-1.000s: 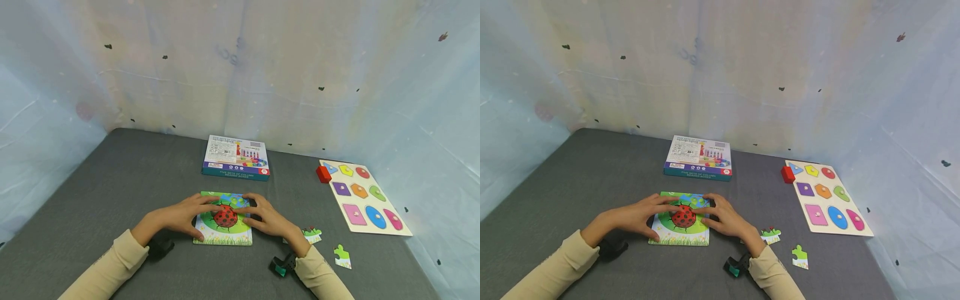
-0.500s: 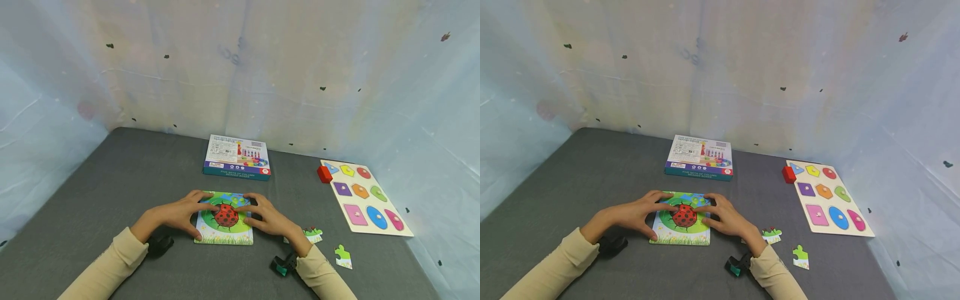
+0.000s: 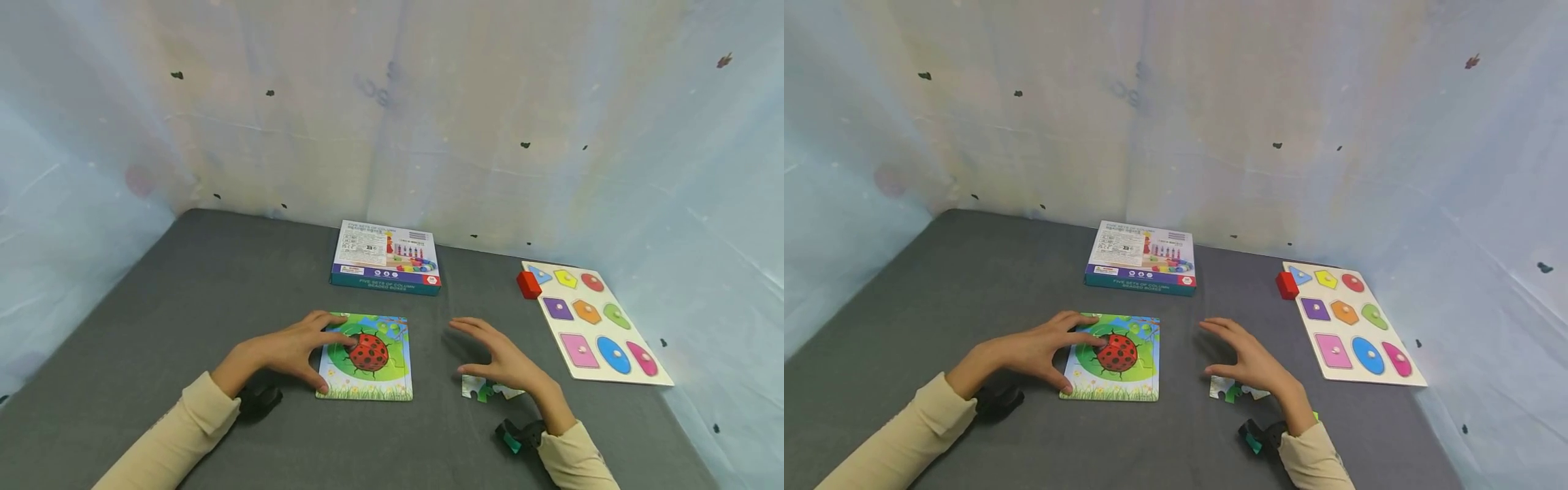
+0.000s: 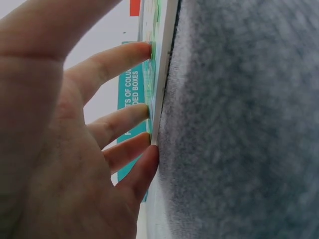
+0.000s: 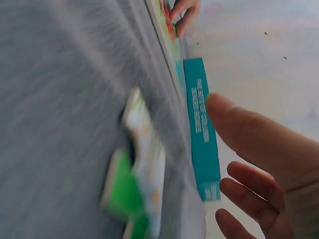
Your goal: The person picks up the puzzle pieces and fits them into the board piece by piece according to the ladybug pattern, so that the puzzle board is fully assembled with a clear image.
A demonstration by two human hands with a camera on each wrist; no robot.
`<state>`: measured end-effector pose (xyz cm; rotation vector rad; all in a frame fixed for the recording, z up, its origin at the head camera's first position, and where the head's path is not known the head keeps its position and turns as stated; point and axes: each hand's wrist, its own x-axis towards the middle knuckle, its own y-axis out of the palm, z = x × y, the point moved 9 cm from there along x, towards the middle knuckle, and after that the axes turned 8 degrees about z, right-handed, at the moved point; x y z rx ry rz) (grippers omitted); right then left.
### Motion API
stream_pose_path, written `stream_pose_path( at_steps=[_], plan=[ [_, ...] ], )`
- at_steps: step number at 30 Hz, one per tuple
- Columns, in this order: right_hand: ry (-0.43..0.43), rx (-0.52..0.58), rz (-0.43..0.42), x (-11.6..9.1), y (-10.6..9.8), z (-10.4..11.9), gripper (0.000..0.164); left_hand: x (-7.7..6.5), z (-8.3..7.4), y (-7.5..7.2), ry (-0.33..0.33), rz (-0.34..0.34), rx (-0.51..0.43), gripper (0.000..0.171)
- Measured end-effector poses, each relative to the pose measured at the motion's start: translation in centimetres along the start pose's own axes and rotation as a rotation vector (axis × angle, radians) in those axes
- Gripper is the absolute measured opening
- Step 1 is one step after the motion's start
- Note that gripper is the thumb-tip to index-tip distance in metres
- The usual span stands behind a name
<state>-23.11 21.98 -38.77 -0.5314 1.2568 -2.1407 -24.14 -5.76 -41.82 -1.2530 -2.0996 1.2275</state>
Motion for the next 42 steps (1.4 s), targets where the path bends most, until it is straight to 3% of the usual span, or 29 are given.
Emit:
stream_pose_path(
  at_steps=[11, 16, 22, 35, 42],
  plan=[
    [0.141, -0.066, -0.039, -4.8, 0.7, -1.0, 0.065, -0.1, 0.0, -0.1, 0.015, -0.007, 0.001, 0.080],
    [0.120, -0.087, -0.095, -5.7, 1.0, -0.9, 0.059, -0.1, 0.2, -0.1, 0.009, -0.006, 0.005, 0.079],
    [0.041, -0.138, -0.133, -5.9, 1.7, -0.6, 0.051, -0.1, 0.5, -0.2, -0.017, -0.010, -0.009, 0.085],
    [0.043, -0.092, -0.139, -5.7, 2.0, -0.5, 0.040, 0.0, 0.7, -0.2, -0.029, -0.027, -0.008, 0.093],
    [0.035, -0.088, -0.156, -4.5, 1.6, 0.2, 0.041, 0.0, 0.8, -0.2, -0.044, -0.021, -0.015, 0.093]
  ],
)
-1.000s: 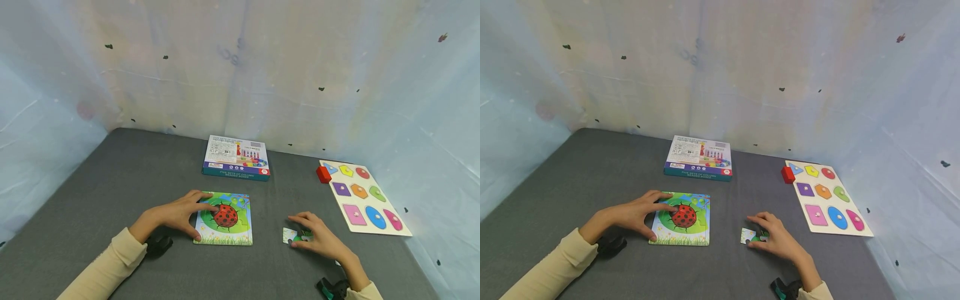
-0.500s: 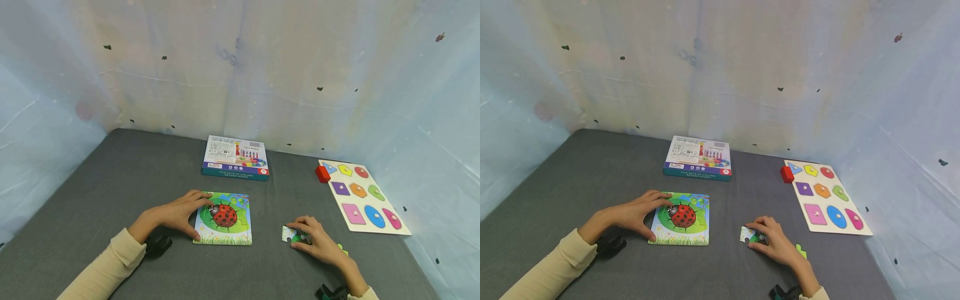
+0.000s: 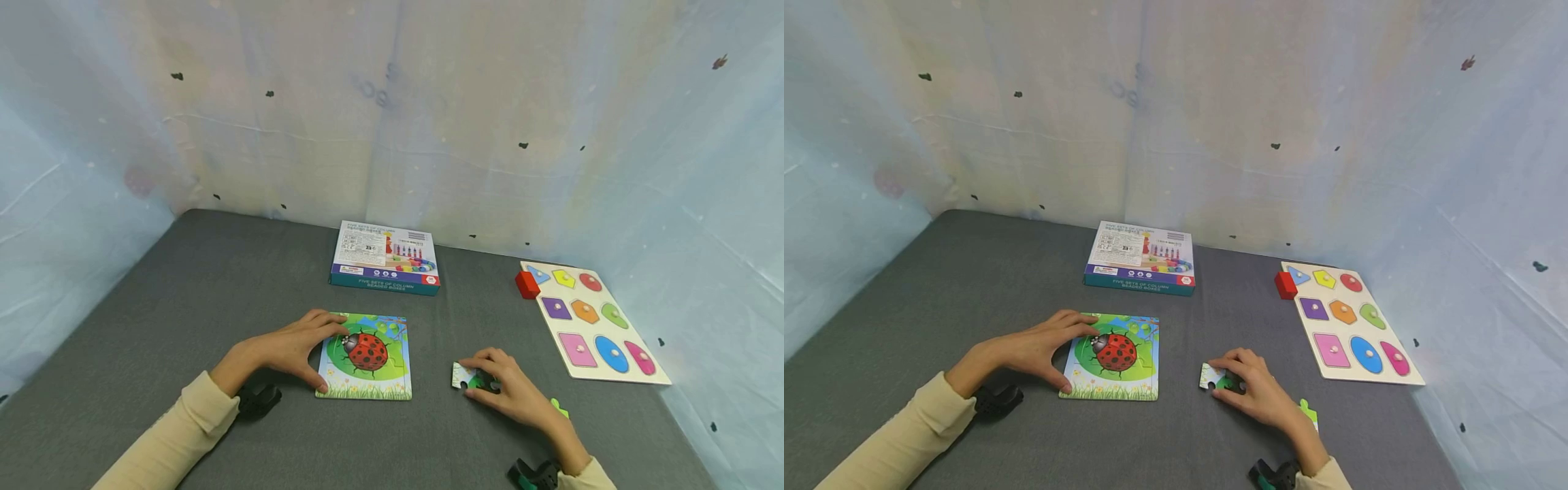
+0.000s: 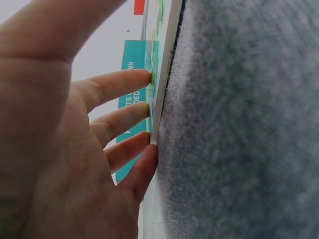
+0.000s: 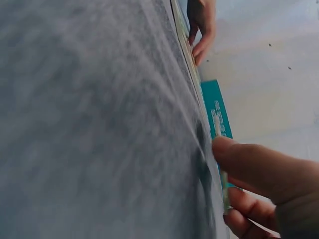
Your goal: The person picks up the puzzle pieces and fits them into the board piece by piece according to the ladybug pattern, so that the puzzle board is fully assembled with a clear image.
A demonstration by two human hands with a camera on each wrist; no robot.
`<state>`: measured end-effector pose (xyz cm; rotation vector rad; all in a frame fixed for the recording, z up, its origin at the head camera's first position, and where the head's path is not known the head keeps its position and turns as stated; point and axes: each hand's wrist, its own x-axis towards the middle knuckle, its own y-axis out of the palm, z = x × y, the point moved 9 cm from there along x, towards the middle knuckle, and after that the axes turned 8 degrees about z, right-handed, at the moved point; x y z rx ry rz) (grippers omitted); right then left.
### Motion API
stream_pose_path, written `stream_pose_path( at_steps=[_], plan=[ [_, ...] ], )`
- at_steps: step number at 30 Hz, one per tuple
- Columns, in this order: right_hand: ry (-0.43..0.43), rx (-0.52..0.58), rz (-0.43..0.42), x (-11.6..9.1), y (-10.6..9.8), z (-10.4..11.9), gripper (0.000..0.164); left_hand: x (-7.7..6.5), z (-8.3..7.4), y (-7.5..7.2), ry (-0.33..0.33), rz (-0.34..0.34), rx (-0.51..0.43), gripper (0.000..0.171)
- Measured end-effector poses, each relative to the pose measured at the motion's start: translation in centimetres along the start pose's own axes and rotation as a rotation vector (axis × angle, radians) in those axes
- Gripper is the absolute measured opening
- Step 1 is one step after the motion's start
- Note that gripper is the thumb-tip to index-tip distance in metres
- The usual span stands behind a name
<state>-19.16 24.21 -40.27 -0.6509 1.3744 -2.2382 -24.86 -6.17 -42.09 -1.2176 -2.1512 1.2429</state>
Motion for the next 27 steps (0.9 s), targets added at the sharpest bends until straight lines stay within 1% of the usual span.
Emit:
stream_pose_path(
  at_steps=[7, 13, 19, 23, 27],
  plan=[
    [-0.047, 0.007, -0.021, 2.2, -0.1, 1.6, 0.045, -0.1, -0.1, -0.1, 0.006, -0.003, 0.006, 0.092],
    [-0.105, 0.036, -0.027, 4.0, 0.3, 3.0, 0.045, -0.1, 0.0, -0.1, 0.006, -0.005, 0.009, 0.092],
    [-0.155, 0.038, -0.013, 6.0, 1.0, 4.9, 0.045, -0.2, -0.2, -0.1, 0.014, -0.013, 0.011, 0.091],
    [-0.203, 0.049, -0.002, 7.1, 1.5, 6.2, 0.044, -0.1, -0.3, -0.2, 0.024, -0.021, 0.023, 0.090],
    [-0.281, 0.068, 0.012, 8.1, 2.0, 7.4, 0.043, 0.0, -0.2, -0.1, 0.024, -0.018, 0.028, 0.090]
  ],
)
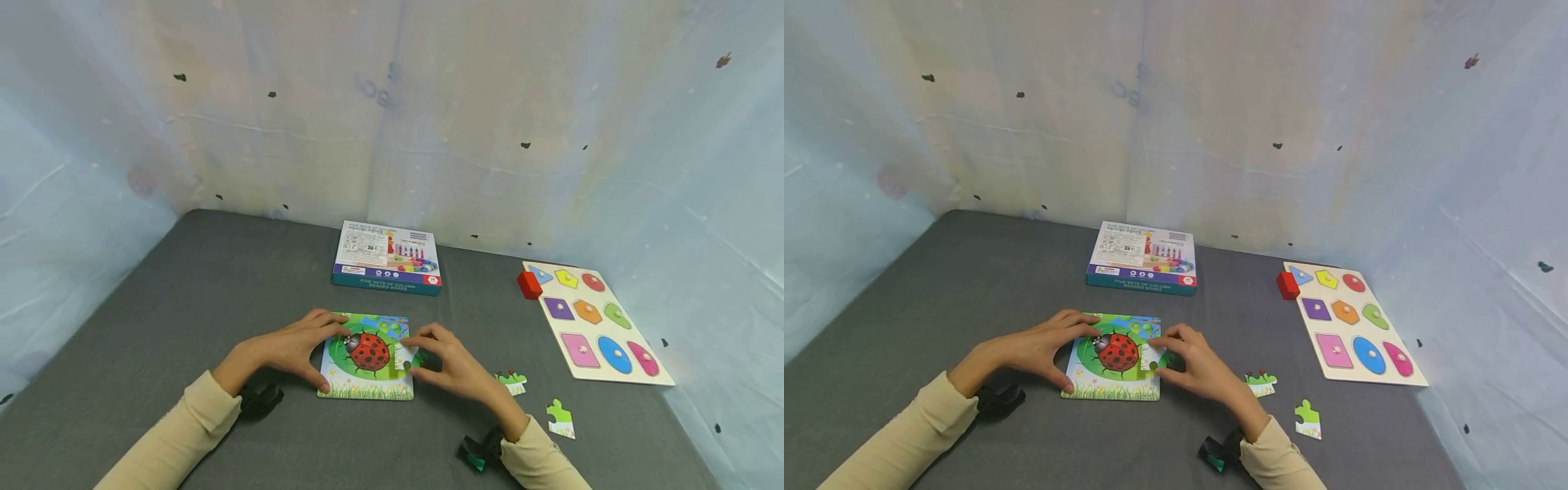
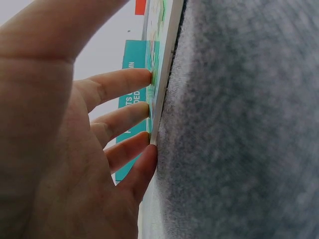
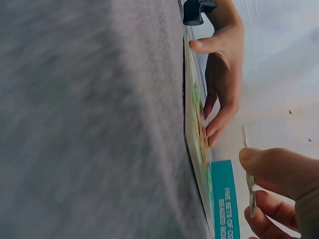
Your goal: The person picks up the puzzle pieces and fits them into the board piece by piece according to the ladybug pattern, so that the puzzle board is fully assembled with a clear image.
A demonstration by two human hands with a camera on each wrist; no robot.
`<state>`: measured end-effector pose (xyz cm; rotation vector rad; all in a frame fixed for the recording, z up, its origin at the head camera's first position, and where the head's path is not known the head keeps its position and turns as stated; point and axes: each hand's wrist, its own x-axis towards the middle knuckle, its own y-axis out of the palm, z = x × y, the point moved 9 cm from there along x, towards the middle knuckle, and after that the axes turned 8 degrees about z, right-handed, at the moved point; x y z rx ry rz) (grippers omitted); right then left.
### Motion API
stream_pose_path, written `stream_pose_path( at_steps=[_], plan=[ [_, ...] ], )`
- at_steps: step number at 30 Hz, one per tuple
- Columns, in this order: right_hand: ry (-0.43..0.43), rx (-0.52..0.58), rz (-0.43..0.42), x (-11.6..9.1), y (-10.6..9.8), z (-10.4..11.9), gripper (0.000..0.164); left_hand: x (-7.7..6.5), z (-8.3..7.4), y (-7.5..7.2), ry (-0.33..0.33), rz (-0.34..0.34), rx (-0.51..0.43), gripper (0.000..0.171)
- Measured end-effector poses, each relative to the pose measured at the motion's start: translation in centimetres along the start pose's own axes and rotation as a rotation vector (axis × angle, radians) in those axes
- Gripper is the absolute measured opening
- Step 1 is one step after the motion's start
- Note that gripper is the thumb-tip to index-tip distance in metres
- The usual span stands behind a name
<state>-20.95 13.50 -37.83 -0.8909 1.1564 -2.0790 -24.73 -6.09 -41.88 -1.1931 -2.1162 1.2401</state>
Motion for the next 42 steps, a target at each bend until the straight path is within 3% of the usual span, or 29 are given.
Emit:
stream_pose_path(
  at_steps=[4, 19, 30, 42],
  plan=[
    [-0.050, 0.021, 0.012, 0.9, 0.4, 0.5, 0.043, 0.0, 0.1, 0.1, 0.004, 0.001, 0.001, 0.090],
    [-0.054, 0.026, 0.003, 2.0, 0.6, 0.5, 0.044, -0.1, 0.1, 0.1, -0.009, 0.006, -0.004, 0.090],
    [-0.097, 0.014, 0.015, 2.4, 0.8, 0.9, 0.045, 0.1, -0.1, -0.1, 0.030, -0.010, 0.005, 0.089],
    [-0.146, 0.030, 0.091, 4.2, 2.6, 2.3, 0.042, 0.0, 0.0, -0.1, 0.024, -0.005, -0.012, 0.085]
  ],
)
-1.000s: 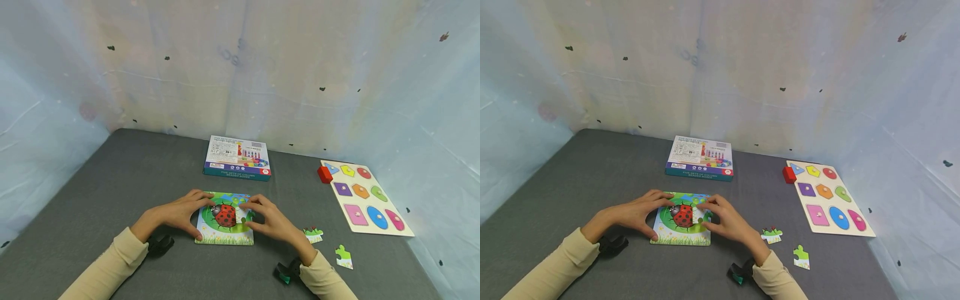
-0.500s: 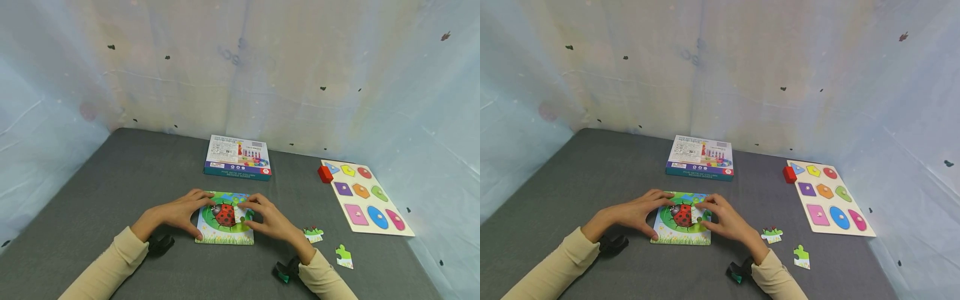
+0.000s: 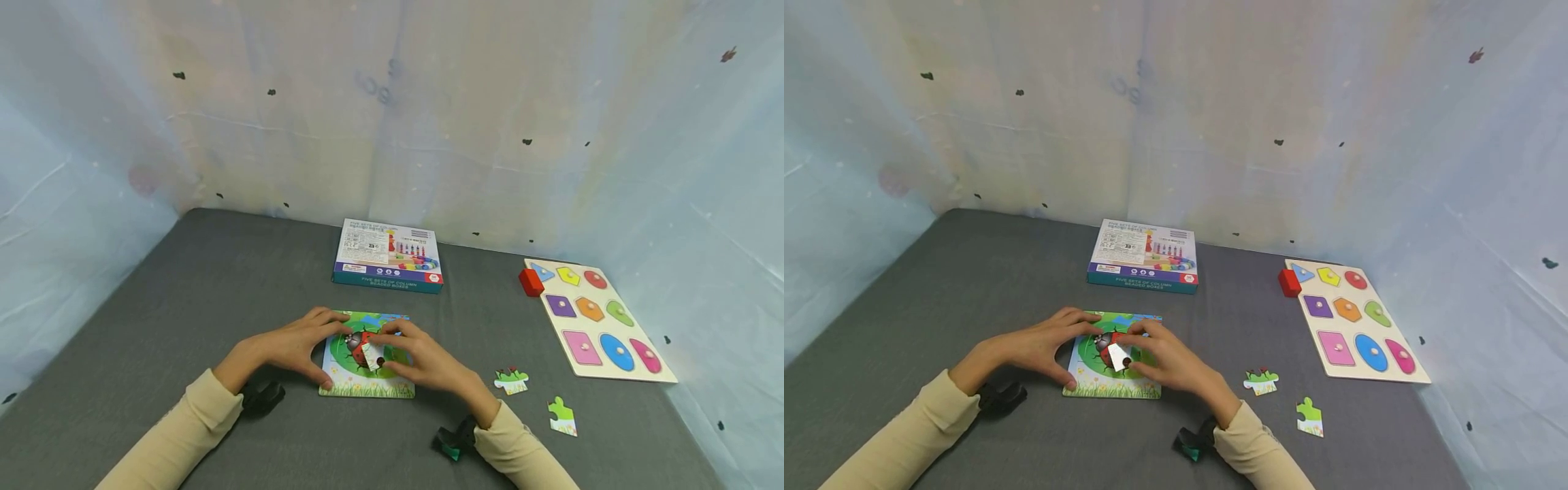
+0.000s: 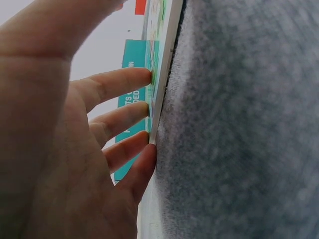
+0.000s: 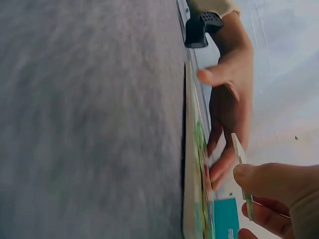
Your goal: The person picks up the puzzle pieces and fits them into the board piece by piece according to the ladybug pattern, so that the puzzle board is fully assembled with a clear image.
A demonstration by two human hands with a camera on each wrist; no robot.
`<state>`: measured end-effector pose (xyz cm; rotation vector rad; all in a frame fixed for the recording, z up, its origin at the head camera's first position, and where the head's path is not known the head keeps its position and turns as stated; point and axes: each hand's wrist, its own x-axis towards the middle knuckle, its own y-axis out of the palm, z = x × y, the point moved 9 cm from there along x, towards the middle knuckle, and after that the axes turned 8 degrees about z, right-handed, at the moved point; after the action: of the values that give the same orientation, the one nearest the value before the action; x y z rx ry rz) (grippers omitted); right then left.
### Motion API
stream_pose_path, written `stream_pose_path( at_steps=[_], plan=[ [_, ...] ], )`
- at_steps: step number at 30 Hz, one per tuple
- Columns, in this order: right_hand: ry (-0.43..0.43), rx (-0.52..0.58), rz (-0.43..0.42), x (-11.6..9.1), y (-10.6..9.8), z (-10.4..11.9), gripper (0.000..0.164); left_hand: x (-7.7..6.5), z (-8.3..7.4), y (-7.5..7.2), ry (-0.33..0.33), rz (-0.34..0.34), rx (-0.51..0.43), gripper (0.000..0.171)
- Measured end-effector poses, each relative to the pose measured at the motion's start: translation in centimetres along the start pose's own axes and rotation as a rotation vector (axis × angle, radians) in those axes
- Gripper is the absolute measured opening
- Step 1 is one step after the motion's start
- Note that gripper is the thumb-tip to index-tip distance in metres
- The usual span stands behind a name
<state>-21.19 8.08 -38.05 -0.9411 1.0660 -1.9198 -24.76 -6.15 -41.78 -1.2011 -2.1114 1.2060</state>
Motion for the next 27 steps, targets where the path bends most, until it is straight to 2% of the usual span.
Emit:
stream_pose_path(
  at_steps=[8, 15, 27],
  plan=[
    [-0.064, 0.092, 0.099, 1.9, 1.9, 1.3, 0.041, 0.1, 0.1, 0.1, -0.019, -0.003, -0.030, 0.071],
    [-0.110, 0.029, 0.169, 3.3, 3.1, 2.3, 0.035, 0.2, 0.1, 0.1, -0.019, -0.014, -0.027, 0.066],
    [-0.116, 0.076, 0.223, 4.6, 4.2, 2.0, 0.034, 0.1, -0.1, 0.1, 0.016, -0.031, 0.004, 0.066]
  ],
)
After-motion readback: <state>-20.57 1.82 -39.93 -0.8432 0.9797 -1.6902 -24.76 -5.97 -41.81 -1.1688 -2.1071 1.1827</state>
